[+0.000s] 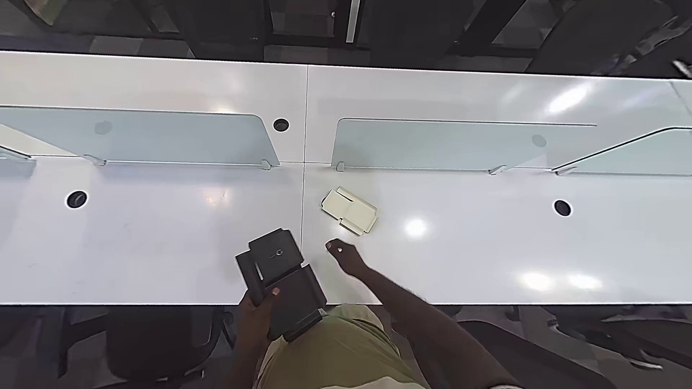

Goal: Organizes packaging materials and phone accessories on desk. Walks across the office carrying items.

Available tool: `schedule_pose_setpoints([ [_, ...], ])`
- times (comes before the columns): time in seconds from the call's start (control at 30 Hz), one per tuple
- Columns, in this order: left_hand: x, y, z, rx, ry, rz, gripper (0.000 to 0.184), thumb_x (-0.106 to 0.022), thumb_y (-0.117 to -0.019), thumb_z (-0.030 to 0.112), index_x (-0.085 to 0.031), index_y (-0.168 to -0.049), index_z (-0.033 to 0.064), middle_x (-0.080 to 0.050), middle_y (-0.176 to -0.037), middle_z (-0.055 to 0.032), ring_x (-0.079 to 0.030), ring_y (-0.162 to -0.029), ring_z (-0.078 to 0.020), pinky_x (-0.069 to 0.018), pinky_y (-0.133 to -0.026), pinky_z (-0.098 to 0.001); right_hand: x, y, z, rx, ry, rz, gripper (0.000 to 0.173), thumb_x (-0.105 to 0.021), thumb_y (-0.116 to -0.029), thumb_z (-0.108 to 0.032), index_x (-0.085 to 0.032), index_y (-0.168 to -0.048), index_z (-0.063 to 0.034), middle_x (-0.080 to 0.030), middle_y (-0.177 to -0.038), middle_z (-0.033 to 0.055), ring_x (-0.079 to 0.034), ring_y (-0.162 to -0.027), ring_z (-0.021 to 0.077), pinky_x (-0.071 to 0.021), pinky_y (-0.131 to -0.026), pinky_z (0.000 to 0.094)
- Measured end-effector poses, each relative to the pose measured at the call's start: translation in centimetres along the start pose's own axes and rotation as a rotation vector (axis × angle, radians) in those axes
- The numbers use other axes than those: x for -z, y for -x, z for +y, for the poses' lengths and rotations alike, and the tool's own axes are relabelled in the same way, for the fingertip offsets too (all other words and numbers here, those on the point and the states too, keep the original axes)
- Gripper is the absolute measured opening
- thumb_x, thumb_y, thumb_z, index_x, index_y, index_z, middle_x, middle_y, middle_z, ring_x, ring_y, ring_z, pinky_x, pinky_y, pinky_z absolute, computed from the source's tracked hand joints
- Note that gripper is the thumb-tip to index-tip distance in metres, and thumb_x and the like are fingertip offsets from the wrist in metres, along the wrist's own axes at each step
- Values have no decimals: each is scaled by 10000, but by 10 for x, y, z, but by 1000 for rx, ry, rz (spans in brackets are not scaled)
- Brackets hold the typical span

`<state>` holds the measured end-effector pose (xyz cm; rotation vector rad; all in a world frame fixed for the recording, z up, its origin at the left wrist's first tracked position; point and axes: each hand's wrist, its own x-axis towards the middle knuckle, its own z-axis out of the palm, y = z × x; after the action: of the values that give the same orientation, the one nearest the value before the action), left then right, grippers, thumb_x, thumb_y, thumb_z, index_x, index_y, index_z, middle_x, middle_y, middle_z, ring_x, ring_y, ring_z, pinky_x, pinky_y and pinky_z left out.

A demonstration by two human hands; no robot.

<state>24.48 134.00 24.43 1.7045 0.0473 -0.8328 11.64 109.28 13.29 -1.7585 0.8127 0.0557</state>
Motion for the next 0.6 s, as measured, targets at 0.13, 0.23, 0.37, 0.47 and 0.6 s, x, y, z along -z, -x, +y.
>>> schedule_pose_setpoints([
  [0.13,27,15,-8,34,-66,239,305,-693,-935,86,-573,-1202,0,-684,-933,-72,-689,-785,-118,-599,-688,-294,46,-78,68,-214,511,183,659,-745,-884,-435,-589,-1422,-87,-454,-1525,256,-394,-1442,429,-344,-1163,592],
  [0.23,50,32,-17,34,-75,326,313,-687,-920,95,-572,-1200,16,-695,-939,-55,-699,-793,-107,-608,-687,-288,72,-113,92,-316,636,200,1176,-901,-643,-560,-362,-1592,-121,-260,-1645,258,-269,-1508,443,-277,-1170,643],
  [0.37,82,54,-27,68,-119,409,324,-686,-922,101,-562,-1215,40,-695,-934,-23,-698,-779,-80,-613,-688,-281,93,-148,103,-338,627,190,1354,-899,-573,-682,-259,-1629,-127,-302,-1631,239,-305,-1492,434,-309,-1140,665],
  [0.47,98,64,-32,61,-115,476,320,-680,-916,91,-561,-1209,44,-693,-942,-10,-692,-791,-71,-610,-707,-282,98,-165,106,-336,611,228,995,-891,-732,-503,-456,-1529,-98,-511,-1472,227,-476,-1351,444,-422,-1020,671],
  [0.6,101,70,-34,70,-95,513,315,-675,-936,110,-552,-1221,54,-696,-947,-11,-699,-798,-79,-618,-710,-300,80,-160,99,-331,636,268,826,-893,-772,-307,-515,-1452,-30,-527,-1458,210,-458,-1383,416,-403,-1047,666],
])
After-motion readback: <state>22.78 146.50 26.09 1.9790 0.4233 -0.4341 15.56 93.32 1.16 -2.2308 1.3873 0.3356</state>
